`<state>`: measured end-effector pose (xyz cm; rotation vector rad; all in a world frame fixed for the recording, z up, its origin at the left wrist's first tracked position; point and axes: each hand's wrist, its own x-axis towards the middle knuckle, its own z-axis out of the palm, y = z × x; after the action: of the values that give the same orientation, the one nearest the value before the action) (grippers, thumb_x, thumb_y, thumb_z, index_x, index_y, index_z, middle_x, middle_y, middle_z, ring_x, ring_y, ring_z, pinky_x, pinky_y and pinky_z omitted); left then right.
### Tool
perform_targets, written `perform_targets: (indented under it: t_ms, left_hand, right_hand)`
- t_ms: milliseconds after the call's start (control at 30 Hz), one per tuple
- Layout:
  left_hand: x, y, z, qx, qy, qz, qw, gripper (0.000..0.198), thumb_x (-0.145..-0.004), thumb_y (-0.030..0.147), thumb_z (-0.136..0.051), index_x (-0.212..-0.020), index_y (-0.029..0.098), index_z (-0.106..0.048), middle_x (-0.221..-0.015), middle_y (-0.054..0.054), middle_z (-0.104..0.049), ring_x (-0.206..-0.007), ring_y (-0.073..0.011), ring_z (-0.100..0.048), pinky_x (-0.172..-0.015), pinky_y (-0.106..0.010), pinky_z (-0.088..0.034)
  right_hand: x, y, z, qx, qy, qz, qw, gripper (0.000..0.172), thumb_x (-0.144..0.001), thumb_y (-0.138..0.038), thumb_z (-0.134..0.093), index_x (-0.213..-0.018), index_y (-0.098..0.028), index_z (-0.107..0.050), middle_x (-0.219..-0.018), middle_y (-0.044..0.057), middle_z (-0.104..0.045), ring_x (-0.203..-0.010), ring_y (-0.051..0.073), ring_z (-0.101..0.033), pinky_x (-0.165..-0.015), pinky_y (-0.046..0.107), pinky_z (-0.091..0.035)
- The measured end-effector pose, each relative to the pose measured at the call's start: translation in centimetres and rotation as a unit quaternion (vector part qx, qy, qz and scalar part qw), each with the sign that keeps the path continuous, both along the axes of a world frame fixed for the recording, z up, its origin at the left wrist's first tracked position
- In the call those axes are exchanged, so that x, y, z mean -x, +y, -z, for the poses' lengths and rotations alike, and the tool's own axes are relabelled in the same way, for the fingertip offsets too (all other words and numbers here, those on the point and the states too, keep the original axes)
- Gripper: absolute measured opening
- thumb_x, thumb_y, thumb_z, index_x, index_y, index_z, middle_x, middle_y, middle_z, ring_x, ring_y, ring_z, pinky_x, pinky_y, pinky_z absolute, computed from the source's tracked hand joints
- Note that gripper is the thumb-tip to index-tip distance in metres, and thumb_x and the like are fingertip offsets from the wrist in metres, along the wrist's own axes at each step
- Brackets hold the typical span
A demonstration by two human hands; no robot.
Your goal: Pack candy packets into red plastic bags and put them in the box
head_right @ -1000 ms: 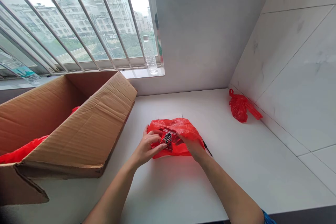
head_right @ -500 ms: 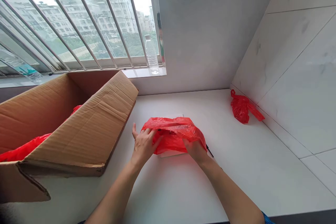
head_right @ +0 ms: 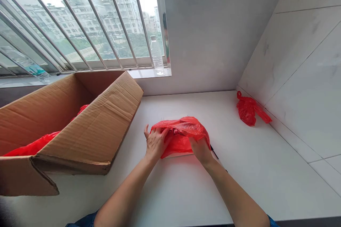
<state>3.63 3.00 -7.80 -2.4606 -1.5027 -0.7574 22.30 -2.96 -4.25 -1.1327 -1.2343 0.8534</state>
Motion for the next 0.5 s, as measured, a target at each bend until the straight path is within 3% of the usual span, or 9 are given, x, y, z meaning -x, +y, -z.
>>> perform_targets:
  t_ms: [100,333,433,500]
  left_hand:
    - [-0.2,0.4,0.2,0.002,-0.037,0.003,0.999,0.013,-0.089,0.033,-0.063,-0.095,0.030,-0.074,-0.087,-0.005,-0.070,-0.085,-0.0251,-0.064,-0.115,-0.061,-0.017]
    - [0.8,0.2,-1.1,-0.037,-0.140,0.013,0.989,0.017,-0.093,0.033,-0.059,-0.085,0.028,-0.074,-0.080,0.000,-0.073,-0.080,-0.0201,-0.066,-0.116,-0.054,-0.020]
    - [1.4,0.0,-1.6,0.029,-0.264,0.039,0.963,0.020,-0.093,0.038,-0.058,-0.083,0.026,-0.071,-0.079,0.002,-0.072,-0.075,-0.0167,-0.065,-0.118,-0.053,-0.021]
    - [1.7,0.0,-1.7,0.112,-0.348,0.074,0.928,0.024,-0.093,0.043,-0.057,-0.085,0.024,-0.069,-0.082,0.001,-0.072,-0.077,-0.0170,-0.065,-0.111,-0.049,-0.035]
  right_hand:
    - [0.0,-0.1,-0.2,-0.013,-0.024,0.006,1.000,0.036,-0.092,-0.040,-0.054,-0.124,-0.028,-0.066,-0.137,0.003,-0.062,-0.135,0.028,-0.050,-0.116,0.049,-0.038]
    - [-0.5,0.1,1.0,0.056,-0.081,0.062,0.993,0.035,-0.086,-0.048,-0.060,-0.115,-0.028,-0.069,-0.114,0.006,-0.072,-0.117,0.032,-0.061,-0.099,0.048,-0.051]
    - [-0.8,0.2,1.7,0.081,-0.111,0.083,0.987,0.029,-0.086,-0.047,-0.059,-0.102,-0.027,-0.071,-0.094,0.006,-0.074,-0.100,0.032,-0.066,-0.087,0.045,-0.054]
    - [-1.0,0.4,2.3,0.101,-0.143,0.086,0.981,0.024,-0.086,-0.046,-0.057,-0.091,-0.027,-0.071,-0.080,0.004,-0.072,-0.084,0.030,-0.068,-0.078,0.044,-0.054]
